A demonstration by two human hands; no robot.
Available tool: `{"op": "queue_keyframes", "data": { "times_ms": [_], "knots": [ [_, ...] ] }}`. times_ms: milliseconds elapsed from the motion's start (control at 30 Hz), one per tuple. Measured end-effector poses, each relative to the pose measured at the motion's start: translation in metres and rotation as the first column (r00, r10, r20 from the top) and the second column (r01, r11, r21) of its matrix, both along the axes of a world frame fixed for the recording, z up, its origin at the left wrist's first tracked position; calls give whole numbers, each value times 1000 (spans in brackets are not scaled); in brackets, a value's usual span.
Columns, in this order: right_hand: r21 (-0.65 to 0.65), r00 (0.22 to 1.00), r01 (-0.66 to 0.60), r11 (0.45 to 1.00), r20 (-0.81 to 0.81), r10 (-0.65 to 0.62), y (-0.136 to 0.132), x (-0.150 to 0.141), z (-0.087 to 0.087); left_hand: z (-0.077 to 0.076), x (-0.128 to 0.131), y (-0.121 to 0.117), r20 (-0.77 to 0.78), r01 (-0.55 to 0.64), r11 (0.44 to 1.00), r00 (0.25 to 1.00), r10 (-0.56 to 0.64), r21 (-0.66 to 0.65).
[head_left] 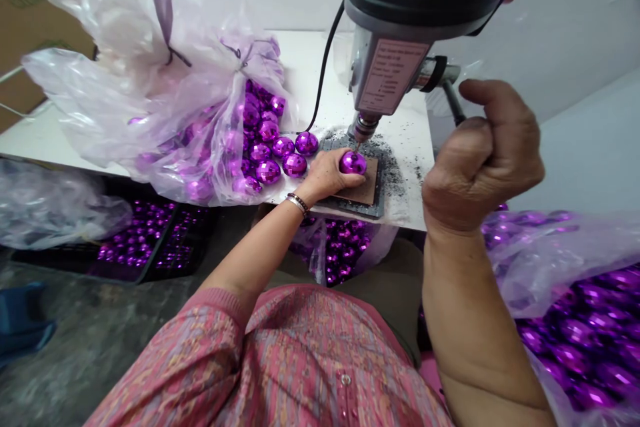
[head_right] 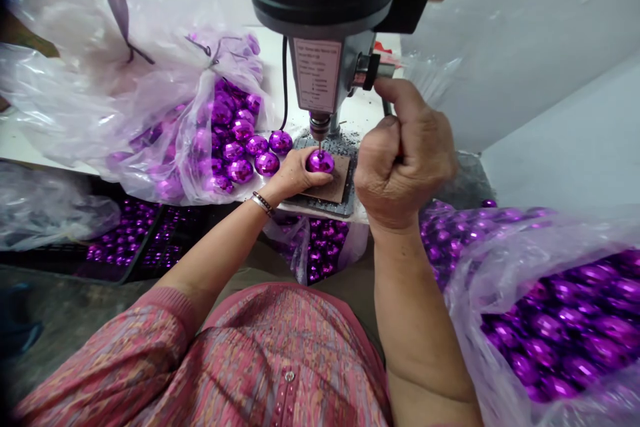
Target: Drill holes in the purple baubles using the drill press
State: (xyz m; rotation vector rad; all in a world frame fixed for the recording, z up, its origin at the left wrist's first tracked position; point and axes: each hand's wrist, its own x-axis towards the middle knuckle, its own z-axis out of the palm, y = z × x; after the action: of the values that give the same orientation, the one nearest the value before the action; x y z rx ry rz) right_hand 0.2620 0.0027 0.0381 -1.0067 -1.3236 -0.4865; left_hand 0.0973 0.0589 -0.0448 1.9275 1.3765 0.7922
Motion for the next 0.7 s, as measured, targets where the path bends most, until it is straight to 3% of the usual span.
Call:
{"op": "queue_keyframes", "data": {
  "times_ms": [267, 333, 400, 467, 600, 700],
  "knots": [
    [42, 998, -36, 998, 49, 34, 3, 3, -28, 6, 2, -4, -114, -30, 1000, 993, 30, 0],
    [46, 999, -39, 998, 21, 38, 3, 2, -24, 6, 2, -5, -125, -27, 1000, 992, 28, 4],
    [43, 999, -36, 998, -10, 37, 4, 2, -5, 6, 3, -6, -118, -33, 999, 992, 34, 12],
    [-9, 999, -47, 999, -29, 46, 6, 4, 27, 5, 2, -7, -99, -34, 999, 994, 36, 25],
    [-317, 989, -138, 938, -97, 113, 15, 10, 90, 4, -4, -19, -53, -57, 997, 997, 60, 60],
    [-432, 990, -106, 896, -126, 57, 19, 10, 109, 4, -12, -35, -42, -48, 993, 998, 53, 110]
  ]
}}
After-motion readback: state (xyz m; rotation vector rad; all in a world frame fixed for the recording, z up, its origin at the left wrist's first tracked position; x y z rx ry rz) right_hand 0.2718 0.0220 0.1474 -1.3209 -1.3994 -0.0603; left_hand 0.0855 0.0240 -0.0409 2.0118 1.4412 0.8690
